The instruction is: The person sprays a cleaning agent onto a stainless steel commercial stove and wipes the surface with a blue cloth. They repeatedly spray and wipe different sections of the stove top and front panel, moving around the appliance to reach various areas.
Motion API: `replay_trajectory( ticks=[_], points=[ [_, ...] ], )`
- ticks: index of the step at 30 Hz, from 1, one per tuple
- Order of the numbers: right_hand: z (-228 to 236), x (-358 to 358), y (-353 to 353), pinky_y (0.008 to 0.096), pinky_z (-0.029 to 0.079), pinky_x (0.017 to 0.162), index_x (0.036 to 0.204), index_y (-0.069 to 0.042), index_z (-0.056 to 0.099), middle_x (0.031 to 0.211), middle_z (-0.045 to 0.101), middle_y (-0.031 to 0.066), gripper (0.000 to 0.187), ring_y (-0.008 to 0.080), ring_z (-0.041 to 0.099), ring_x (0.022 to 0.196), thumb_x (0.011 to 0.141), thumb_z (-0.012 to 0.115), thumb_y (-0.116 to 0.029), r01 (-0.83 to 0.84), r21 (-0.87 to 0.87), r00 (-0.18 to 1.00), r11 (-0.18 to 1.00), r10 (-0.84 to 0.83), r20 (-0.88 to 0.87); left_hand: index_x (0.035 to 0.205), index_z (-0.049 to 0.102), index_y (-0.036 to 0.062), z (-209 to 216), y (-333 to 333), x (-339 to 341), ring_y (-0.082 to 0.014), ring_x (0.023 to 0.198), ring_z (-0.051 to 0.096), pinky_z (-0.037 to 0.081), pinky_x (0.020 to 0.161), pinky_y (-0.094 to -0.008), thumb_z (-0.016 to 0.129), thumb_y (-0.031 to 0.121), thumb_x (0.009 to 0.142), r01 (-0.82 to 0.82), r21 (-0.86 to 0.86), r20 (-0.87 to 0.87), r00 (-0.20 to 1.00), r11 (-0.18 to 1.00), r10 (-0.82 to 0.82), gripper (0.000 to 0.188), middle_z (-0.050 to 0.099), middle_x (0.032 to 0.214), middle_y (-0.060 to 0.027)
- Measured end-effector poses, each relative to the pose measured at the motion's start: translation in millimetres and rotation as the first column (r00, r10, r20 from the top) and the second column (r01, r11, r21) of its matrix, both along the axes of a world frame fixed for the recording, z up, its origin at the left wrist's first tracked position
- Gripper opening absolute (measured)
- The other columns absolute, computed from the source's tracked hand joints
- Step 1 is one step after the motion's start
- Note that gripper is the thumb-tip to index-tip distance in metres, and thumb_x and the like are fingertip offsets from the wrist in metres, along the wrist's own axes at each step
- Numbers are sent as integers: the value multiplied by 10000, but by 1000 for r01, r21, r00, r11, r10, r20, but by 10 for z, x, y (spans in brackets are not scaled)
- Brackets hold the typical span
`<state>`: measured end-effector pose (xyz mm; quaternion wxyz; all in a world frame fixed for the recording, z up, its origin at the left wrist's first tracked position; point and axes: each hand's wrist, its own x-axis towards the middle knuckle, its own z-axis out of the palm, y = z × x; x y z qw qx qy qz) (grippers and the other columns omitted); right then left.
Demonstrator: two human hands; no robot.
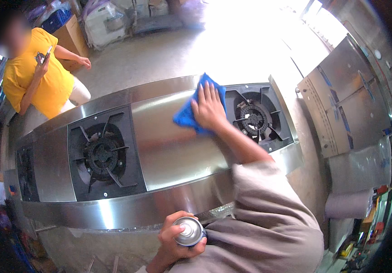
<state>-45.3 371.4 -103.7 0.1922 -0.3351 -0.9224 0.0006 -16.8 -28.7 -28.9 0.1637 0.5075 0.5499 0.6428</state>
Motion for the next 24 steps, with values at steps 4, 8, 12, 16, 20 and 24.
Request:
replay_trajectory(
  ticks=[4,8,12,16,20,24],
  points=[
    [40,1168,-1312,575,125,1268,1525,170,292,1614,199,413,761,536,165,1537,1052,446,-406,-85,-155,990,984,102,102,1293,356,149,24,-4,11,-307,885,741,628,756,-410,897,164,710,25,-5,-70,997,1000,-25,795,610,1166,-270],
    [114,757,-768,554,112,1275,1548,141,279,1637,194,376,741,505,143,1554,1066,395,-409,-64,-103,993,993,73,91,1309,348,146,17,35,77,-310,882,736,627,758,-407,897,164,706,17,7,-69,997,1000,-16,816,610,1163,-280],
    [105,-127,312,527,117,1282,1549,127,294,1650,220,335,753,458,152,1566,1067,362,-448,79,-66,996,995,-75,49,1318,347,146,73,42,126,-310,875,737,627,753,-400,894,156,700,-23,17,-123,992,1000,25,826,614,1158,-282],
    [-40,191,-107,537,155,1274,1499,154,359,1592,322,365,738,484,265,1521,1058,398,-437,23,22,999,999,-22,-42,1315,353,147,120,-51,226,-307,871,738,623,744,-387,887,147,695,-47,34,-66,997,998,49,818,621,1152,-283],
    [1,1065,-1239,599,121,1259,1488,176,353,1582,293,404,755,518,242,1520,1028,481,-408,-115,-117,991,986,122,56,1307,365,153,115,-165,252,-299,876,740,622,738,-383,883,150,693,-77,29,-87,993,997,79,803,624,1155,-280],
    [107,619,-541,578,78,1270,1500,168,342,1613,271,368,765,486,218,1540,1047,420,-444,-82,-33,992,996,84,89,1307,368,158,143,-184,267,-295,871,741,623,730,-387,883,150,700,-52,34,-116,992,998,55,796,630,1151,-269]
  ],
)
